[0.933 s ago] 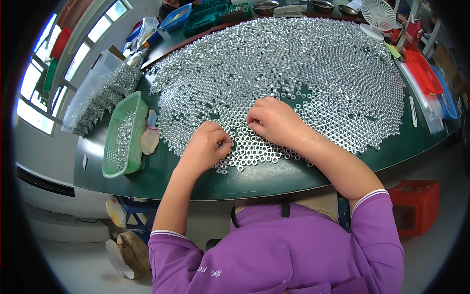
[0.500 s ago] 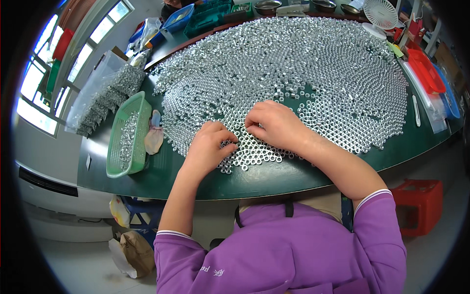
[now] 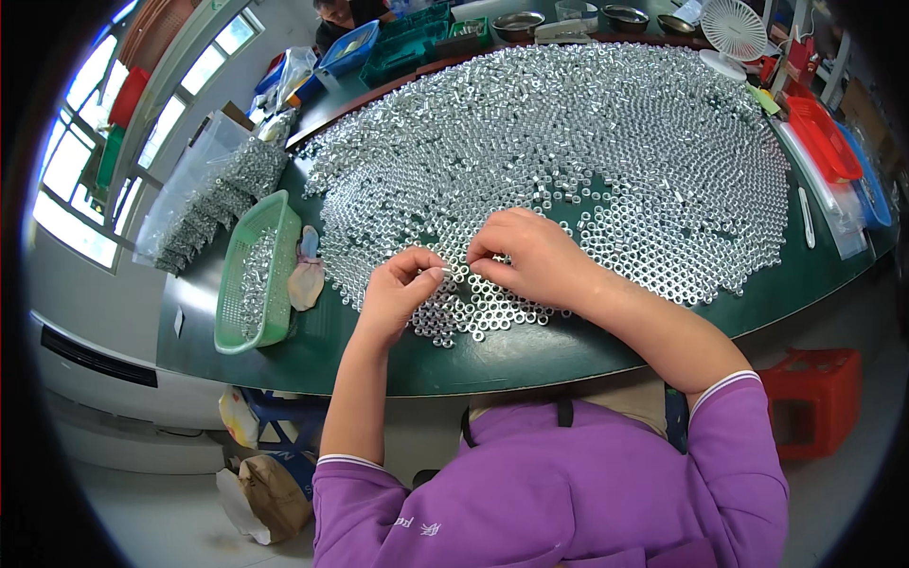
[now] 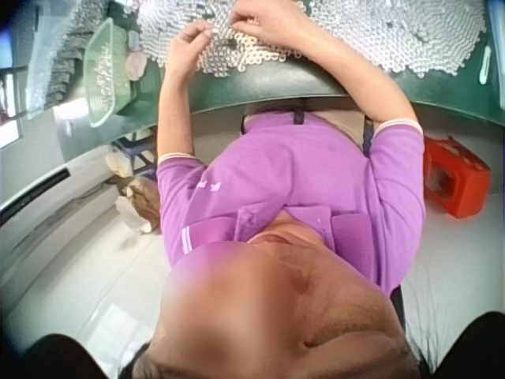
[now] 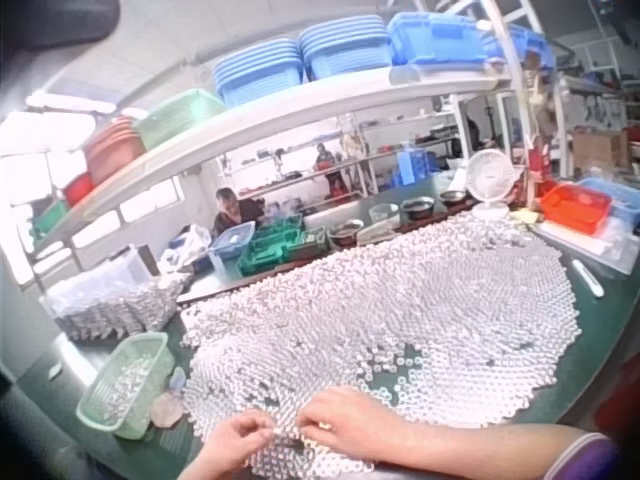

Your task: The person sorts small metal rings by hand, picking them up from a pile on a workbench and placing selected ones into a plastic basket.

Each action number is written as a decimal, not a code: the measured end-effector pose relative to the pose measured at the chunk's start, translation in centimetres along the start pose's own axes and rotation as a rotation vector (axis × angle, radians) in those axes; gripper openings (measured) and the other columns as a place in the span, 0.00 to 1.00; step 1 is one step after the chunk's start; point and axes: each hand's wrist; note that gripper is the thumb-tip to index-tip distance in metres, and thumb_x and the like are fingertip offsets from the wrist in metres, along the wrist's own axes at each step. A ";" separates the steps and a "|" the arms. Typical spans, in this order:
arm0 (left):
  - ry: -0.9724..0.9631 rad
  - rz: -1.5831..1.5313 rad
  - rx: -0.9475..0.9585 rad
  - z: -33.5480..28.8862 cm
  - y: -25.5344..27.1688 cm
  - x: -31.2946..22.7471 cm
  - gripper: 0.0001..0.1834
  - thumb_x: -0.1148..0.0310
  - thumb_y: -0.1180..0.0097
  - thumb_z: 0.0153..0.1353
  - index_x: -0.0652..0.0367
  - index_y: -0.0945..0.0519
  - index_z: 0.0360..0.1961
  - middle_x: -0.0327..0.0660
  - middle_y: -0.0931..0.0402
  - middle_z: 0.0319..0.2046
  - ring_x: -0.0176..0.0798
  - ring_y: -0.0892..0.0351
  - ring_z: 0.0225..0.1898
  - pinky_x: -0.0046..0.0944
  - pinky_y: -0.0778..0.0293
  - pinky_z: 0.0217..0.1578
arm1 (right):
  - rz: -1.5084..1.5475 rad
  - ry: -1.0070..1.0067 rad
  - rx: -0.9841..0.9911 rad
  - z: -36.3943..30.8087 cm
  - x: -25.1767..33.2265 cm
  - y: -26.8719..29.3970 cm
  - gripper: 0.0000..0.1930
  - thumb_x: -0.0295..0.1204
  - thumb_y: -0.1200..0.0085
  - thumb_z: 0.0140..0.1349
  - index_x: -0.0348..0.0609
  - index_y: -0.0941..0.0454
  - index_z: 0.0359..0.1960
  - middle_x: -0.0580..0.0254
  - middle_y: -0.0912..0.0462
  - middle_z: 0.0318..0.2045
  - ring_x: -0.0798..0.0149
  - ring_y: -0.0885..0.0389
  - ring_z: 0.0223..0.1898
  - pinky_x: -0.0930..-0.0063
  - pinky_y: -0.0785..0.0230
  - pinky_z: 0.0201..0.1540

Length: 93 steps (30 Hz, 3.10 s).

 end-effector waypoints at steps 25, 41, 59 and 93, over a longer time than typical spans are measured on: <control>-0.609 1.040 -0.889 -7.9 5.5 -4.8 0.08 0.79 0.42 0.46 0.61 0.23 0.30 0.38 0.29 0.33 0.36 0.31 0.35 0.33 0.34 0.35 | 0.009 0.147 -0.214 0.1 1.6 0.2 0.06 0.29 0.43 0.51 0.47 0.23 0.31 0.65 0.22 0.29 0.60 0.24 0.35 0.67 0.33 0.39; -0.360 1.324 -0.613 -11.3 10.0 0.5 0.06 0.75 0.40 0.44 0.60 0.22 0.26 0.42 0.26 0.26 0.43 0.28 0.33 0.39 0.32 0.36 | 0.019 0.107 -0.179 0.3 2.0 0.4 0.05 0.26 0.44 0.51 0.45 0.22 0.31 0.62 0.21 0.29 0.59 0.23 0.34 0.67 0.32 0.39; -0.216 1.350 -0.569 -13.9 8.2 0.9 0.06 0.77 0.43 0.43 0.62 0.28 0.24 0.46 0.26 0.26 0.51 0.28 0.32 0.46 0.33 0.34 | 0.041 0.077 -0.172 0.0 1.3 0.8 0.05 0.24 0.44 0.51 0.44 0.22 0.30 0.62 0.21 0.28 0.59 0.23 0.32 0.68 0.31 0.37; -0.568 1.110 -0.044 -0.5 -2.7 -0.4 0.06 0.73 0.37 0.39 0.55 0.20 0.22 0.38 0.29 0.29 0.44 0.29 0.38 0.43 0.33 0.40 | -0.043 0.102 -0.322 0.6 -0.7 2.8 0.05 0.25 0.45 0.50 0.46 0.23 0.30 0.63 0.22 0.27 0.58 0.23 0.32 0.66 0.32 0.36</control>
Point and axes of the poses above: each hand's wrist, its own z-axis towards the middle knuckle, its own y-axis out of the back of the hand, x = y × z
